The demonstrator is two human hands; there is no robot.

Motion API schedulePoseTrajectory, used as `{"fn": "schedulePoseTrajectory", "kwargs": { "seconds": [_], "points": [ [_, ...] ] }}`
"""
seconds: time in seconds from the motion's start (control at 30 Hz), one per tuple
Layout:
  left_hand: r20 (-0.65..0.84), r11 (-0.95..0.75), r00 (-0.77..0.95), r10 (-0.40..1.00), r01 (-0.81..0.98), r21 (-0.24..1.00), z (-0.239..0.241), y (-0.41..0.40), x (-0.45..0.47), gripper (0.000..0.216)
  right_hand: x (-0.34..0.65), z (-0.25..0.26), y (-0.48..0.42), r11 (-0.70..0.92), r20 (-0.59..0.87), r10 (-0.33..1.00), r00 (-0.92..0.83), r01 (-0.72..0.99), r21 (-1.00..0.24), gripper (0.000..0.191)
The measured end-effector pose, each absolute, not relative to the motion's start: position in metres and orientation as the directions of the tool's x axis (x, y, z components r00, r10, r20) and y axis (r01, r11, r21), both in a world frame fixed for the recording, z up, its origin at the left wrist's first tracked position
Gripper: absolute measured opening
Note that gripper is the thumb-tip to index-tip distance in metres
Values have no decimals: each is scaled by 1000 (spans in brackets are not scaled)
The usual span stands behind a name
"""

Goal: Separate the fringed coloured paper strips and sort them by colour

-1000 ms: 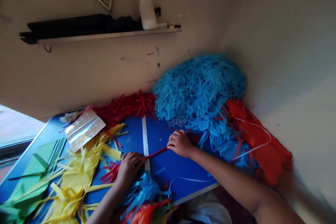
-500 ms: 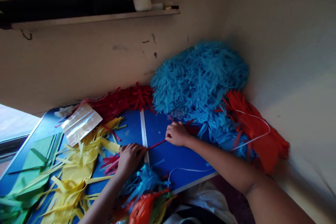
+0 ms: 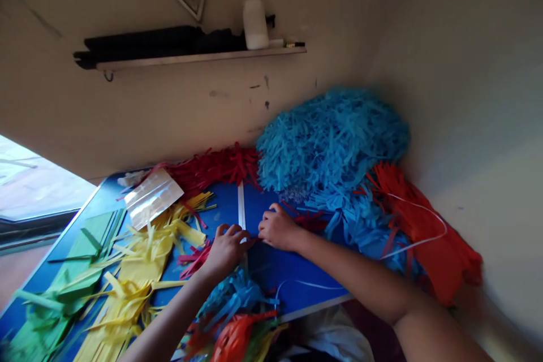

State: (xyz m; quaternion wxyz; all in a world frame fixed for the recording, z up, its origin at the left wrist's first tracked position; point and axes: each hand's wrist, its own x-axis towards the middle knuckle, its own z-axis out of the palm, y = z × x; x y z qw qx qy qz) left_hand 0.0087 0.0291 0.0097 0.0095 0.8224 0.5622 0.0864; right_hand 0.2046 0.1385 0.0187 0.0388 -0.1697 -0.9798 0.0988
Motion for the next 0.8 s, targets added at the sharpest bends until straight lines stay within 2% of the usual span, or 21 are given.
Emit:
{"fn": "schedulePoseTrajectory", "kwargs": {
  "seconds": [0.13, 0.2, 0.33, 0.37, 0.4, 0.47, 0.5, 0.53, 0.57, 0.63, 0.7, 0.8],
  "points": [
    [183, -357, 336, 924, 929, 97, 7, 32, 16, 19, 191, 8, 133, 949, 74, 267, -961, 249, -196, 25],
    [235, -348, 320, 918, 934, 86, 5, 32, 19, 20, 187, 7, 131, 945, 94, 276, -957, 252, -207, 23],
    [379, -334, 287, 880, 940, 64, 18, 27, 17, 24, 190, 27, 125, 902, 144, 392, -909, 349, -256, 15],
    [420, -337, 281, 863, 940, 63, 28, 23, 16, 24, 192, 38, 123, 880, 163, 431, -888, 374, -292, 18],
    [467, -349, 279, 839, 935, 67, 41, 19, 16, 24, 194, 49, 121, 843, 173, 467, -867, 378, -383, 22],
    [583, -401, 280, 763, 912, 87, 70, 10, 17, 22, 200, 74, 117, 657, 99, 492, -865, 294, -694, 30],
    [644, -439, 283, 711, 894, 91, 85, 6, 19, 21, 203, 86, 115, 476, 31, 464, -885, 220, -851, 33],
    [691, -468, 283, 665, 879, 90, 98, 2, 22, 21, 205, 96, 114, 257, -32, 420, -907, 153, -954, 34],
    [730, -486, 275, 626, 869, 90, 109, -2, 25, 21, 207, 104, 112, 56, -78, 381, -921, 107, -993, 35],
    [767, -482, 231, 598, 869, 114, 121, -8, 33, 18, 209, 114, 107, -180, -133, 377, -917, 68, -981, 37],
    [760, -453, 163, 630, 871, 188, 121, -16, 40, 16, 210, 116, 99, -302, -169, 441, -881, 31, -953, 39],
    [717, -410, 35, 697, 839, 358, 108, -26, 49, 20, 209, 111, 81, -393, -187, 499, -846, -29, -919, 43]
  ]
}}
